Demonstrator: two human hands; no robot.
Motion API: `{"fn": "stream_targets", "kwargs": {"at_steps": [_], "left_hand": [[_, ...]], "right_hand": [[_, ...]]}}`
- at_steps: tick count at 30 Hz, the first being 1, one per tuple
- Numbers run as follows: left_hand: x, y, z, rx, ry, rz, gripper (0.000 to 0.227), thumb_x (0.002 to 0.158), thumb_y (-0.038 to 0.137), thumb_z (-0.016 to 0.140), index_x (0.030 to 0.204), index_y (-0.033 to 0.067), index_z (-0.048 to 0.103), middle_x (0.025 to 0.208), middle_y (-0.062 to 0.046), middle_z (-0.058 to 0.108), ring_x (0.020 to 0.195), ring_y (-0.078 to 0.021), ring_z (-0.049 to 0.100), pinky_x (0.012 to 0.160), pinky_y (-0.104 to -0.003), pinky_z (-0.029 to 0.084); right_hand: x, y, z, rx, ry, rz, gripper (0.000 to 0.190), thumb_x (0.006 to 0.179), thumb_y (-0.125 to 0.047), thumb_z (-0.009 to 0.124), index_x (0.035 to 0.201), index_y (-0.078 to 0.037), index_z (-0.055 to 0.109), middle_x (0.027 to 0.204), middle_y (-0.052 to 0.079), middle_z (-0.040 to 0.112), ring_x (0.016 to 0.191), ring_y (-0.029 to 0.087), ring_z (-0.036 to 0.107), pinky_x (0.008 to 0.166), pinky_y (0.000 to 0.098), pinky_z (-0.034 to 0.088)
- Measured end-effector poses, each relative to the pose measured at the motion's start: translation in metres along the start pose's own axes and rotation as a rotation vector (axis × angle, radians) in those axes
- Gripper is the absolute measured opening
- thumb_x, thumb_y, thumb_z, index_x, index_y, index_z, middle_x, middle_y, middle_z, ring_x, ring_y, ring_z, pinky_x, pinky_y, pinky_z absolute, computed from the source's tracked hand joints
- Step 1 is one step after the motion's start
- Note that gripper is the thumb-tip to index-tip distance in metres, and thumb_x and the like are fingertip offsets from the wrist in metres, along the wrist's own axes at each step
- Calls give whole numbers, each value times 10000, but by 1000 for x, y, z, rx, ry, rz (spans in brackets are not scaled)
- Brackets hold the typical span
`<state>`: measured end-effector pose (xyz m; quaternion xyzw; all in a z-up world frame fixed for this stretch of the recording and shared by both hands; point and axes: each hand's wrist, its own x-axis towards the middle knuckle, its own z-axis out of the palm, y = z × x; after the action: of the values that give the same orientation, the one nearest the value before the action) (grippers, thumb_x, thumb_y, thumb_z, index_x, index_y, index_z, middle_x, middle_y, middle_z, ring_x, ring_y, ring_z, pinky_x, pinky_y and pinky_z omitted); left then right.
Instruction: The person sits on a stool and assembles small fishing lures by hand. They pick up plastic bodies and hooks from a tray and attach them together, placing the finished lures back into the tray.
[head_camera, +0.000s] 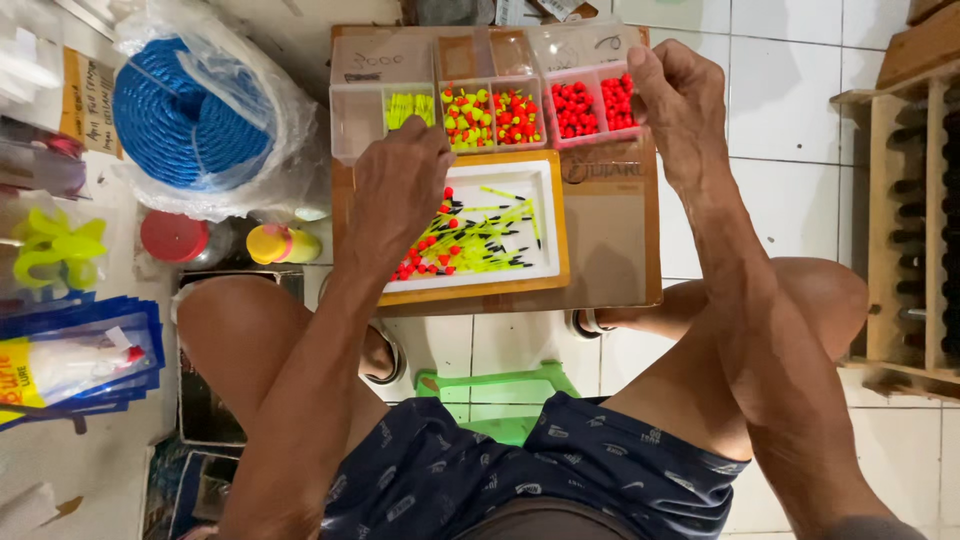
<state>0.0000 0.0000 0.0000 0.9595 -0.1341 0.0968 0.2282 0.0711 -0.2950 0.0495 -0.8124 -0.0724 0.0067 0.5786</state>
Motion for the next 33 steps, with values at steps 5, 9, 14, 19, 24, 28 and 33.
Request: {"fn": "stream_targets", "kwargs": {"at_steps": [5,9,14,19,24,28,33], "left_hand": [[-8,0,-13,-53,-109,-4,100,999,156,657,961,66,678,965,-104,640,815,-356,657,606,-529,474],[-15,8,-35,-135,-210,-10,162,1027,200,574,984,82,675,1021,-109,632,860,-392,648,660,-560,456],[-23,20,-56,-33,-435,-56,236,1043,249,519,1007,100,698,1054,-90,652,915,-384,669,623,-554,461],[-41,-11,-32,-187,-280,-21,204,1028,256,534,1026,109,676,1080,-78,688,958,-315,668,719,-513,428],[-42,-28,-11,-11,-134,-5,227,1033,200,548,850,113,651,972,-25,685,844,-282,668,994,-624,306],[-30,-16,-16,-154,-279,-170,272,1050,149,426,844,41,567,940,-146,601,761,-423,618,632,-549,368],[-27,-17,-2,-45,-210,-13,195,988,49,563,794,39,583,843,-125,579,627,-389,573,510,-521,370]], "right_hand": [[7,17,-16,-202,-89,-78,209,1104,-243,632,968,-89,596,795,-14,556,744,93,509,665,255,406],[21,44,-19,-576,71,-73,474,1125,-313,470,766,-102,244,676,45,454,691,153,339,622,369,287],[35,91,-33,-636,18,-145,706,1203,-507,425,626,-101,402,715,68,677,673,150,636,605,344,418],[26,76,-31,-643,-72,-5,198,1027,-109,535,877,-26,633,751,54,617,675,164,484,581,383,398],[28,101,-34,-839,-111,-198,182,978,17,671,1100,-87,758,1064,118,732,870,291,675,658,441,485],[22,94,-28,-983,-151,-142,237,993,-37,645,1189,-121,749,1124,80,717,853,348,689,598,515,466],[3,85,0,-943,-168,-497,228,998,73,694,1177,-47,768,1009,72,702,737,182,664,630,398,617]]}}
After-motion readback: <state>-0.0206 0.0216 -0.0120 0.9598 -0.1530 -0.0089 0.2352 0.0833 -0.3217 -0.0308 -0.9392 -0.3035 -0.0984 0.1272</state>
